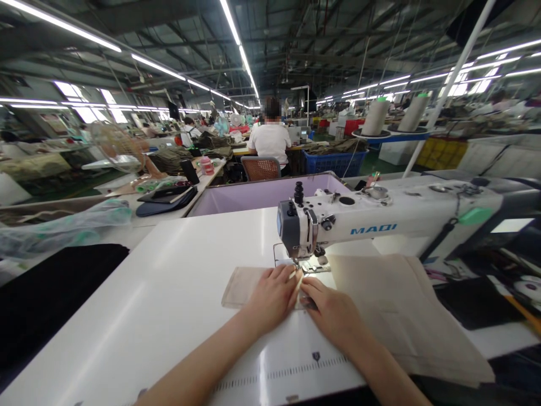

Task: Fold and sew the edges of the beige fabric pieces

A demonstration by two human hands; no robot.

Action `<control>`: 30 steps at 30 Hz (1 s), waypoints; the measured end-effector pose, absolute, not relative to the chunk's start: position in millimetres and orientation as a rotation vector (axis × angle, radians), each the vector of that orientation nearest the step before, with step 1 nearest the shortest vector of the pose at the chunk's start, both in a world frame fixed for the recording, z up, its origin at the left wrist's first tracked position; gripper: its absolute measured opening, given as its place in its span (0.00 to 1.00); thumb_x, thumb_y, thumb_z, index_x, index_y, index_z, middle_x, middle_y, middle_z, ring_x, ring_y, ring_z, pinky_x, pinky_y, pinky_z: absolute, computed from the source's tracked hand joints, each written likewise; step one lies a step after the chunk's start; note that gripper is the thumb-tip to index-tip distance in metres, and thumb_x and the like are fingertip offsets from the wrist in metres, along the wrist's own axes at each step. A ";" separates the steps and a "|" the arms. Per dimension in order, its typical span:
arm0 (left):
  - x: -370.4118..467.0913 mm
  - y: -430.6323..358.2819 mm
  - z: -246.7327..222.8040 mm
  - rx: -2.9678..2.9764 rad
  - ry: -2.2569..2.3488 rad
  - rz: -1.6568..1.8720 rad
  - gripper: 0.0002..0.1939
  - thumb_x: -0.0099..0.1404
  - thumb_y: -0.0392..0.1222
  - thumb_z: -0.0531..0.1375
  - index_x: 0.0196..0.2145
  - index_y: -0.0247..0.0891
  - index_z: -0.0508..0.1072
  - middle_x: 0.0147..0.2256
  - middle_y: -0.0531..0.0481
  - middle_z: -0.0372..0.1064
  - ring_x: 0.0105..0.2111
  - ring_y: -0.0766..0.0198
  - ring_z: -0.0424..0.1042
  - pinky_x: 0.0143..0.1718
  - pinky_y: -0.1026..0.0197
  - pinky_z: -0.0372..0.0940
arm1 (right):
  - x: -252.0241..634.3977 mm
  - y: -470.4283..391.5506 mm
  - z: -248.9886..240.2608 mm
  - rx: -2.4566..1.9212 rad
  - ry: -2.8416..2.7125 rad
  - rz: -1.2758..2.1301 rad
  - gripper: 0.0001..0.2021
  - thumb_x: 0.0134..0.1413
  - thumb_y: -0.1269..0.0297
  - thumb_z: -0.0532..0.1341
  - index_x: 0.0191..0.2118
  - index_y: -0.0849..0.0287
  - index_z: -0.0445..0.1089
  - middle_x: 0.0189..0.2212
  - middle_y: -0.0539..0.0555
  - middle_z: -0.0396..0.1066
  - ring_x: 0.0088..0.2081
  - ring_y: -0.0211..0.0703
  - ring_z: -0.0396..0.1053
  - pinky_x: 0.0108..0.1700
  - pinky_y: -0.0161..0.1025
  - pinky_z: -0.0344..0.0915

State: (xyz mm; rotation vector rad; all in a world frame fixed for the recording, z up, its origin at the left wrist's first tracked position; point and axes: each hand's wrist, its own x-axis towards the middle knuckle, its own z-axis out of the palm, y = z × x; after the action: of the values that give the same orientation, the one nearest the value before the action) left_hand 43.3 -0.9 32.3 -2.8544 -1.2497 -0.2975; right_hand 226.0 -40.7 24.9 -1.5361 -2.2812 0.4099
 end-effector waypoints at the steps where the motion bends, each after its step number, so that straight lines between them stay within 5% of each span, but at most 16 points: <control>1: 43.3 -0.9 32.3 -2.856 -1.249 -0.303 0.17 0.75 0.42 0.51 0.58 0.39 0.67 0.56 0.43 0.68 0.56 0.50 0.65 0.53 0.49 0.63 | 225.8 -40.6 25.0 -1.535 -2.281 0.410 0.13 0.65 0.73 0.57 0.51 0.53 0.71 0.54 0.50 0.73 0.47 0.47 0.75 0.44 0.37 0.69; 30: 34.8 -40.7 32.8 -3.011 -1.032 -0.266 0.17 0.73 0.34 0.53 0.58 0.34 0.66 0.57 0.40 0.69 0.56 0.50 0.67 0.55 0.49 0.68 | 235.6 -68.2 16.7 -1.555 -2.457 0.391 0.22 0.63 0.74 0.56 0.62 0.59 0.66 0.63 0.59 0.65 0.53 0.53 0.73 0.51 0.42 0.72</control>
State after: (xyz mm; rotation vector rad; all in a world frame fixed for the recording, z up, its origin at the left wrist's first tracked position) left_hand 34.8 -40.7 32.8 -3.0106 -1.0323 -0.2659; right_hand 235.6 -68.2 16.7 -1.5554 -2.4568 0.3913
